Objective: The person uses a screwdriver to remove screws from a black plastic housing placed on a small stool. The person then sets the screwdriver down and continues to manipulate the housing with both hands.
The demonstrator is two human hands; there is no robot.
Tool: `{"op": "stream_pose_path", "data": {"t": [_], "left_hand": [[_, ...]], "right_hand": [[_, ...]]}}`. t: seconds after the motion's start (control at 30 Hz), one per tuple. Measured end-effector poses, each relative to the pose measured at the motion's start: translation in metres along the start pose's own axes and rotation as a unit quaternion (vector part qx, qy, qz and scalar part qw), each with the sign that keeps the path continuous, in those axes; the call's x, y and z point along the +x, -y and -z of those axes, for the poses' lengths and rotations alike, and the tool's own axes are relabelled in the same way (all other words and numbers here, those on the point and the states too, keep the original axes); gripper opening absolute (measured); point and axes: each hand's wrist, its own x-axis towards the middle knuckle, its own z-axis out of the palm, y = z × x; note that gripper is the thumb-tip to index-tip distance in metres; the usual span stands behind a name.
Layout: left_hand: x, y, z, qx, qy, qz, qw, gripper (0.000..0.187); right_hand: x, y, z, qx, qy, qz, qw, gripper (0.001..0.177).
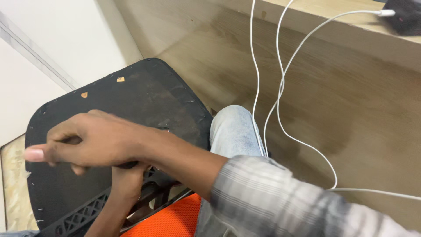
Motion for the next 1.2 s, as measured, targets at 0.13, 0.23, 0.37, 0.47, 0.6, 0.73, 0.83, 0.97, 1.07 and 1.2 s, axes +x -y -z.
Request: {"op": "stream_pose_path", "data": {"t": [0.13, 0.23, 0.37, 0.47, 0.6, 0.73, 0.83, 0.97, 1.07, 1.2], "left_hand": [[0.015, 0.034, 0.034, 0.033, 0.08, -0.015, 0.996, 0.013], [0.029, 0.049, 0.043, -0.088, 0.112, 0.075, 0.987, 0.016], [0.02, 0.046, 0.026, 0.088, 0.063, 0.024, 0.994, 0.023], [-0.006, 0.04, 0.012, 0.236, 0.046, 0.005, 0.971, 0.028], [-0.018, 0.04, 0.005, 0.3, 0.036, 0.033, 0.953, 0.035], [-0.021, 0.042, 0.004, 0.341, 0.044, 0.087, 0.935, 0.042], [-0.027, 0.039, 0.0, 0.209, 0.022, 0.058, 0.976, 0.051], [-0.021, 0.021, -0.021, 0.589, 0.011, -0.148, 0.794, 0.054], [-0.014, 0.002, -0.028, 0.635, 0.007, -0.217, 0.741, 0.054], [-0.011, -0.011, -0.027, 0.5, 0.05, 0.014, 0.864, 0.032]], "right_hand": [[0.011, -0.024, -0.01, 0.247, 0.085, -0.03, 0.965, 0.068], [0.008, -0.023, -0.009, 0.198, -0.019, -0.081, 0.977, 0.063], [-0.005, -0.003, -0.014, 0.08, -0.215, -0.075, 0.97, 0.062], [-0.025, 0.005, -0.02, -0.089, -0.177, -0.041, 0.979, 0.06], [-0.04, 0.014, -0.019, -0.039, -0.139, -0.082, 0.986, 0.056], [-0.033, 0.023, -0.021, -0.039, -0.253, -0.174, 0.951, 0.056], [-0.03, 0.021, -0.026, -0.043, -0.266, -0.212, 0.939, 0.054], [-0.052, 0.011, -0.02, -0.193, -0.286, 0.064, 0.936, 0.054], [-0.066, 0.008, -0.01, -0.313, -0.255, 0.112, 0.908, 0.051], [-0.06, 0.019, 0.008, -0.421, -0.221, 0.012, 0.88, 0.053]]}}
